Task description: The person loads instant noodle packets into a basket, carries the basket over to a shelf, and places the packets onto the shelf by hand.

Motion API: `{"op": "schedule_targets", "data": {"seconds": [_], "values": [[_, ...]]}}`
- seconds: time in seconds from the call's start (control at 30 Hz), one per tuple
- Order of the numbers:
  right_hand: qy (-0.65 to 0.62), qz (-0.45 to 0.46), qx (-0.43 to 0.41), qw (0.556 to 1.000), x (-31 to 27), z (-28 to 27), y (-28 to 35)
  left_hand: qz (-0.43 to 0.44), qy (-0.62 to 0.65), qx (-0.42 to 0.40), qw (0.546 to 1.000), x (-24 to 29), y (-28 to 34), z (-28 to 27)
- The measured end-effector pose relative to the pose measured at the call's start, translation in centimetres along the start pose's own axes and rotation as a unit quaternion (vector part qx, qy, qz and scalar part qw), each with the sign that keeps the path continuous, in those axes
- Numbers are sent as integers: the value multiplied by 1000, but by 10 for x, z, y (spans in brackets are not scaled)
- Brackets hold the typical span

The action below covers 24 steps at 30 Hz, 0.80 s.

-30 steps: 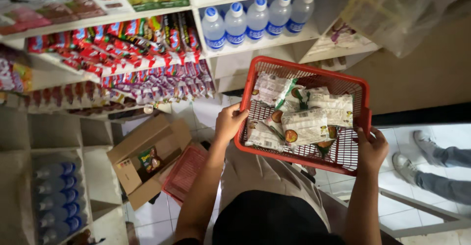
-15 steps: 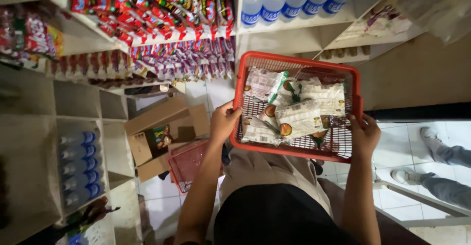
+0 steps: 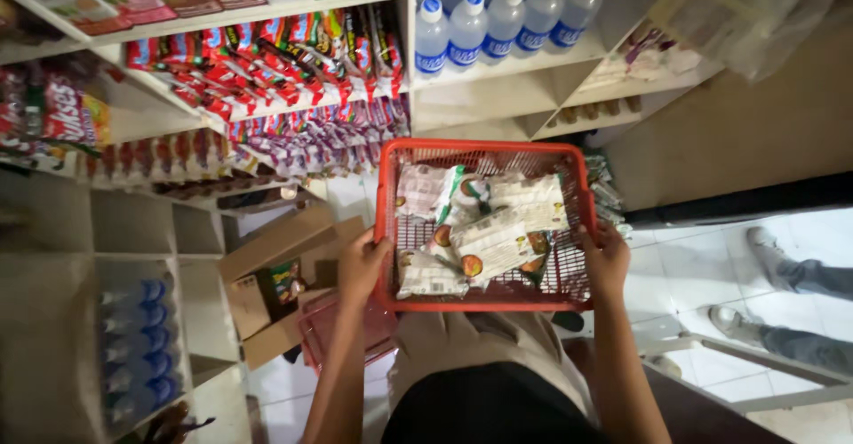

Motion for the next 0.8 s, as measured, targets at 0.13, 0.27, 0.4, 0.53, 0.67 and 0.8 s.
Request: {"op": "schedule_targets", "data": {"seconds": [0.13,0.27,0.4,0.53,0.67,0.8], "values": [[-4,-4,-4,1000,1,0,-13,-41,4,30,999,-17,-2,9],[67,-24,4,997,-9,-10,-18,-50,49,14,997,-16,-2,17],[4,-31,12,999,-5,-10,-27,-23,11,30,999,3,-1,21],[25,-39,14,999,-6,-15,-31,-13,-14,32,999,16,6,20],[4,-6,12,1000,-1,-15,-29,-41,44,8,998,8,9,24],[23,-10,3,1000,-7,-13,-25,-11,61,-8,998,-6,10,21]]}}
Point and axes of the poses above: each hand's wrist, its own y-axis away from the middle knuckle, its own z-axis out of the palm, x = y × z, the point moved 6 cm from there along -y, towards the middle knuckle, and after that the axes turned 8 degrees about -z, right-handed, at the moved point
